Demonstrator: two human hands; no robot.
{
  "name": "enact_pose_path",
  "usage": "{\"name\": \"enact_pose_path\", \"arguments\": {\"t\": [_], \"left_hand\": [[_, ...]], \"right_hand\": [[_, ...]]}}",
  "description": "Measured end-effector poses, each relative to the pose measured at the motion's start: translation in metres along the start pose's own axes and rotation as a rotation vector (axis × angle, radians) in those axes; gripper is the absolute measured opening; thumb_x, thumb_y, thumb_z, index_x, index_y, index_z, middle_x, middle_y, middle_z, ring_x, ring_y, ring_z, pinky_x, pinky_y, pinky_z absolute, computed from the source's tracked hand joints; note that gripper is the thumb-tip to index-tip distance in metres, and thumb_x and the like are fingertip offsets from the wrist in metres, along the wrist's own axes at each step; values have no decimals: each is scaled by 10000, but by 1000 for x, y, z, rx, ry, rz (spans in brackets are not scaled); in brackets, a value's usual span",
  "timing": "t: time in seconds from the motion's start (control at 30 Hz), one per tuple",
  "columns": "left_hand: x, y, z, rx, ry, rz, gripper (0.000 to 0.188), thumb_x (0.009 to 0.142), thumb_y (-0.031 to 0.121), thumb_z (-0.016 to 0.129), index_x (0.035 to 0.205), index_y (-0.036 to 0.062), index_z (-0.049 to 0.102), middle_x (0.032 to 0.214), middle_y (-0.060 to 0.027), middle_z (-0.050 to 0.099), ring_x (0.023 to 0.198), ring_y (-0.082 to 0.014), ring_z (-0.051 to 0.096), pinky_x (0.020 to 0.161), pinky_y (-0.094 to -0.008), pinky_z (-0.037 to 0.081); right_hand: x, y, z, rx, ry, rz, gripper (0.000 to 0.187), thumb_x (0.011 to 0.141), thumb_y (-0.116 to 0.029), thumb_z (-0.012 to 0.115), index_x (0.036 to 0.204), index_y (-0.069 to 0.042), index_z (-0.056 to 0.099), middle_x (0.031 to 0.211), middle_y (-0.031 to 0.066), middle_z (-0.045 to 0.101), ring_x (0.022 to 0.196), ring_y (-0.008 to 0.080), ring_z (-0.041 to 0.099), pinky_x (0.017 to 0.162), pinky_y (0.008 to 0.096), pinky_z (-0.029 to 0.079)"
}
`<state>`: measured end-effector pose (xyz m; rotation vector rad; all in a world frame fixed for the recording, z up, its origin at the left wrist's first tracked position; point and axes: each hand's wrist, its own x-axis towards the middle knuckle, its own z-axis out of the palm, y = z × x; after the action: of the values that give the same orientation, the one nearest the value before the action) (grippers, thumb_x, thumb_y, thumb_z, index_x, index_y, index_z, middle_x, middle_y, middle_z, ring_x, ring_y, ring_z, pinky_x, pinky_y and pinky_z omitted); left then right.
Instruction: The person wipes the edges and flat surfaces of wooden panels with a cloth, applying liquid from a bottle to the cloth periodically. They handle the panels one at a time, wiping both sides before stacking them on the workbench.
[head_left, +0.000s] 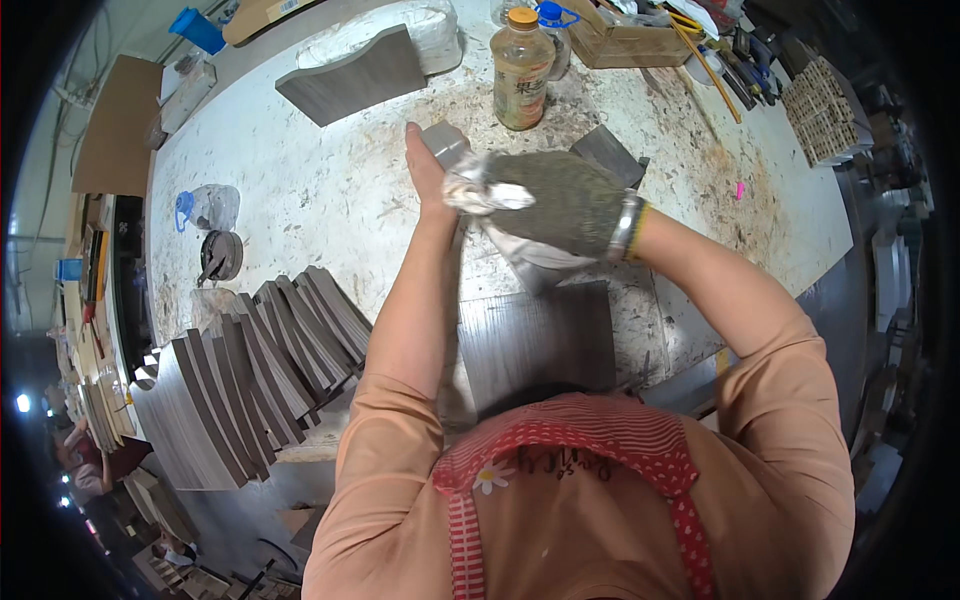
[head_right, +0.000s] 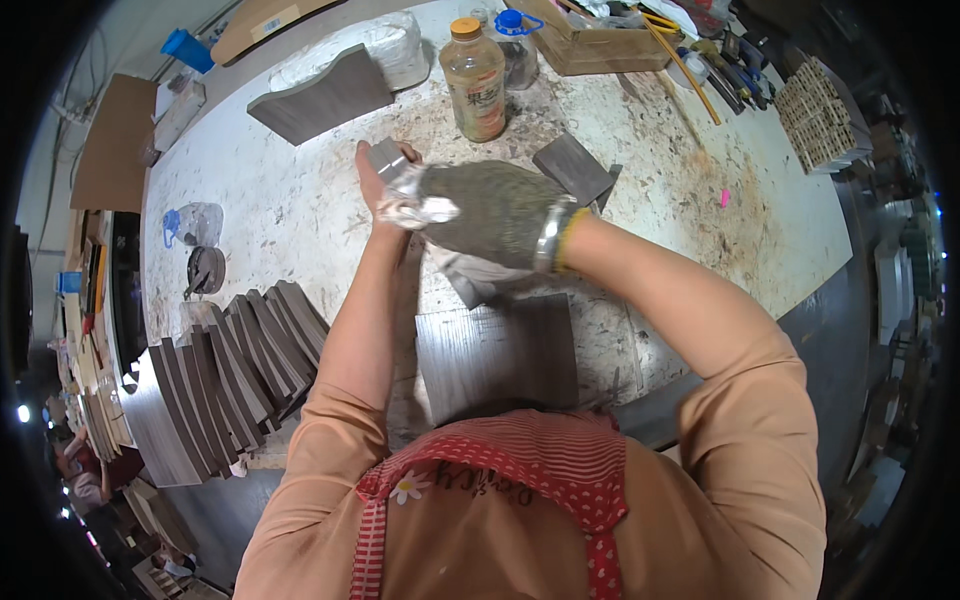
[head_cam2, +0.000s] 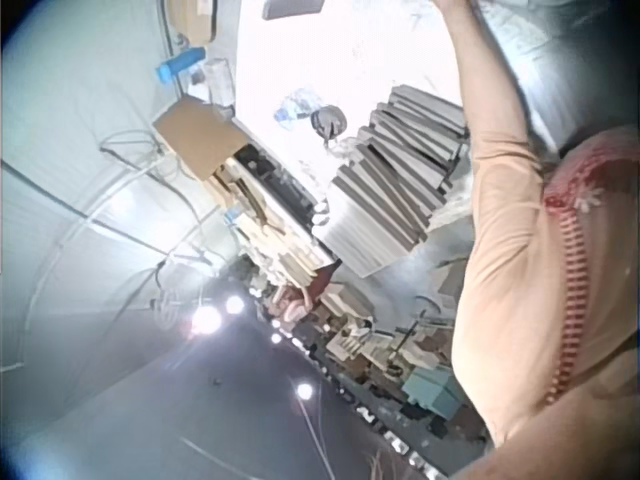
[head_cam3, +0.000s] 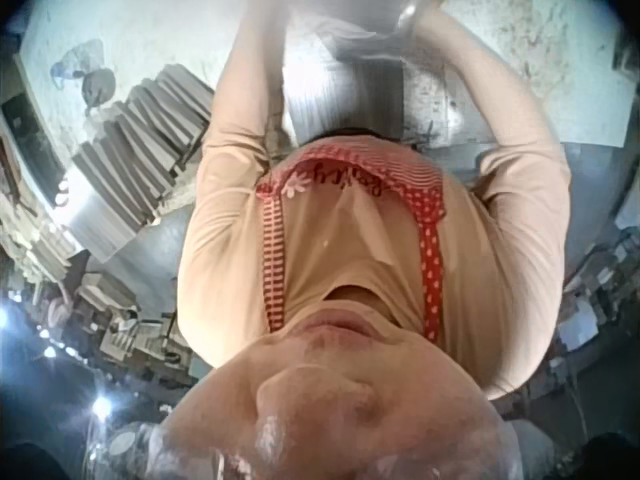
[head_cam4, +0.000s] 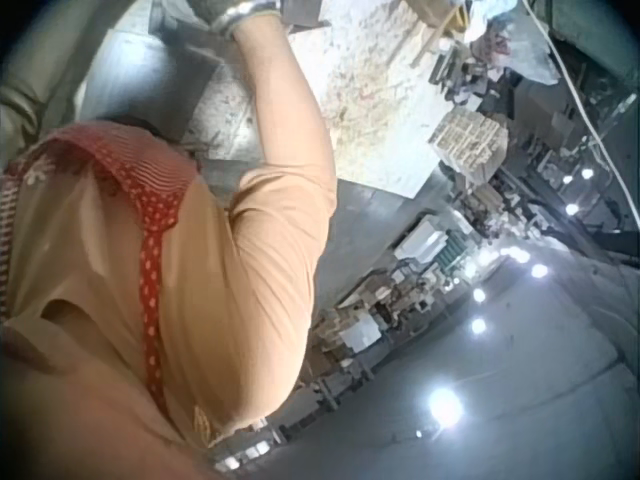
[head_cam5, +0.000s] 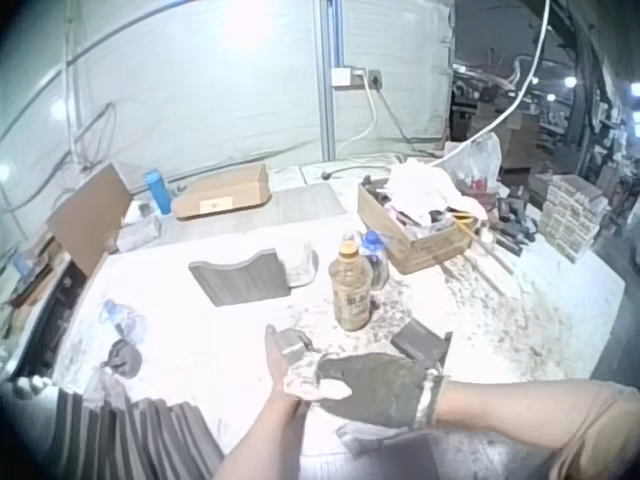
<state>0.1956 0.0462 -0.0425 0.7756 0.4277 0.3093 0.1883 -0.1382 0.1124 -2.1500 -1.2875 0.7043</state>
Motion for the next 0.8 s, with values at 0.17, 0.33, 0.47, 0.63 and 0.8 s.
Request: {"name": "enact_pose_path", "arguments": {"t": [0.17,0.33,0.47,0.63,0.8], "left_hand": [[-10,-3,17,323,40,322,479,942,397,341,910,-24,568,826,-127,598,770,-208,569,739,-333,456],[-8,-3,24,127,93,389,495,955,369,307,930,-39,588,897,-149,616,829,-220,568,798,-346,436],[-9,2,4,289,84,222,583,933,434,314,809,-48,619,776,-123,619,715,-216,568,728,-337,451],[-11,4,21,327,36,252,562,960,401,180,643,68,504,561,-63,508,517,-178,474,560,-292,427],[-10,5,9,297,7,193,585,936,441,305,812,-38,618,755,-110,613,683,-192,564,687,-331,457]], "right_hand": [[16,22,27,-544,509,-423,340,808,-122,591,1142,-81,543,1088,104,575,1005,249,555,857,330,451],[39,7,18,-257,652,-163,296,859,-251,561,1076,-51,580,1113,119,566,998,258,551,843,371,454],[-19,5,-11,-29,-82,92,240,860,-264,561,995,-72,614,992,130,607,918,265,581,809,372,461],[-66,44,-16,8,16,492,203,828,-240,601,944,-77,639,916,129,646,822,222,619,768,353,475],[-37,0,-6,-196,277,108,372,880,-422,502,1139,-173,596,1104,132,590,934,280,577,835,368,460]]}}
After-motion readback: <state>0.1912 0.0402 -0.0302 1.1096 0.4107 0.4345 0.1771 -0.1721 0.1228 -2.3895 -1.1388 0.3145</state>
